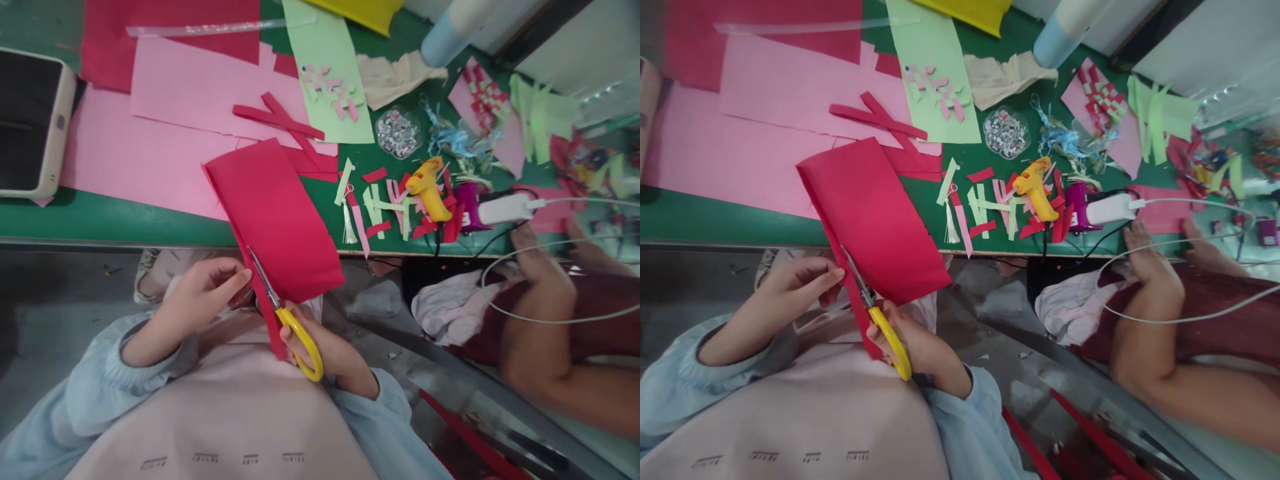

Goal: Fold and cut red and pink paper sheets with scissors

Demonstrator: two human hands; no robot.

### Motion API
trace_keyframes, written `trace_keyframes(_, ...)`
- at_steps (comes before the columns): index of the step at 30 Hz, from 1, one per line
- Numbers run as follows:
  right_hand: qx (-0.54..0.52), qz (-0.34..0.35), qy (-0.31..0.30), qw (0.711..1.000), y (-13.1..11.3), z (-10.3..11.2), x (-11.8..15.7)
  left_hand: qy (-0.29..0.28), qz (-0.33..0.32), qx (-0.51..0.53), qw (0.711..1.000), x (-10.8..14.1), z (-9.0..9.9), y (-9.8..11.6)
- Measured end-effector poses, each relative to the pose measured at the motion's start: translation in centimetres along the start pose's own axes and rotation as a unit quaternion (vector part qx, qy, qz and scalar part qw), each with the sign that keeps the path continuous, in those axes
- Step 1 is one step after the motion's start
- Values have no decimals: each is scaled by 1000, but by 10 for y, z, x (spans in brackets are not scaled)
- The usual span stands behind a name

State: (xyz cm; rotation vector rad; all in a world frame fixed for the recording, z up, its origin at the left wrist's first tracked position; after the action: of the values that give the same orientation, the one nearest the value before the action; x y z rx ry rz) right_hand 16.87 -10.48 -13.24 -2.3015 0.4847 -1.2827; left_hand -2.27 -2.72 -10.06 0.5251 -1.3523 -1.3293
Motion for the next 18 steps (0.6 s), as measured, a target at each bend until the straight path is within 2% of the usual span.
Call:
trace_keyframes(2, -49, -38, -30, 998, -2, -3, -1, 25, 1, -8, 1000, -2, 3, 0)
trace_keyframes(5, -83, -68, -27, 994, -6, -3, 0, 54, 1, -11, 998, -6, 7, 0)
trace_keyframes(10, -97, -94, -35, 990, 2, -1, -3, 65, -5, -35, 997, -8, 8, 0)
trace_keyframes(15, -49, -11, -43, 998, 6, -2, -1, 76, -4, -47, 996, -5, 7, -3)
trace_keyframes(18, -25, 25, -72, 997, 1, -5, 2, 73, -1, -35, 997, -3, 4, -5)
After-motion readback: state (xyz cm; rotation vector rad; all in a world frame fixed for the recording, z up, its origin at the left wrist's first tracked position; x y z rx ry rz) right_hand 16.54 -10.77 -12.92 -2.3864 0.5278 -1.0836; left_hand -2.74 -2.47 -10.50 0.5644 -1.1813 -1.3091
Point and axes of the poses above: each hand's wrist, its own x-axis away from the middle knuckle, its own z-axis out of the back of the hand, y = z × x, the point moved 2 cm from there along -x, towards the middle knuckle
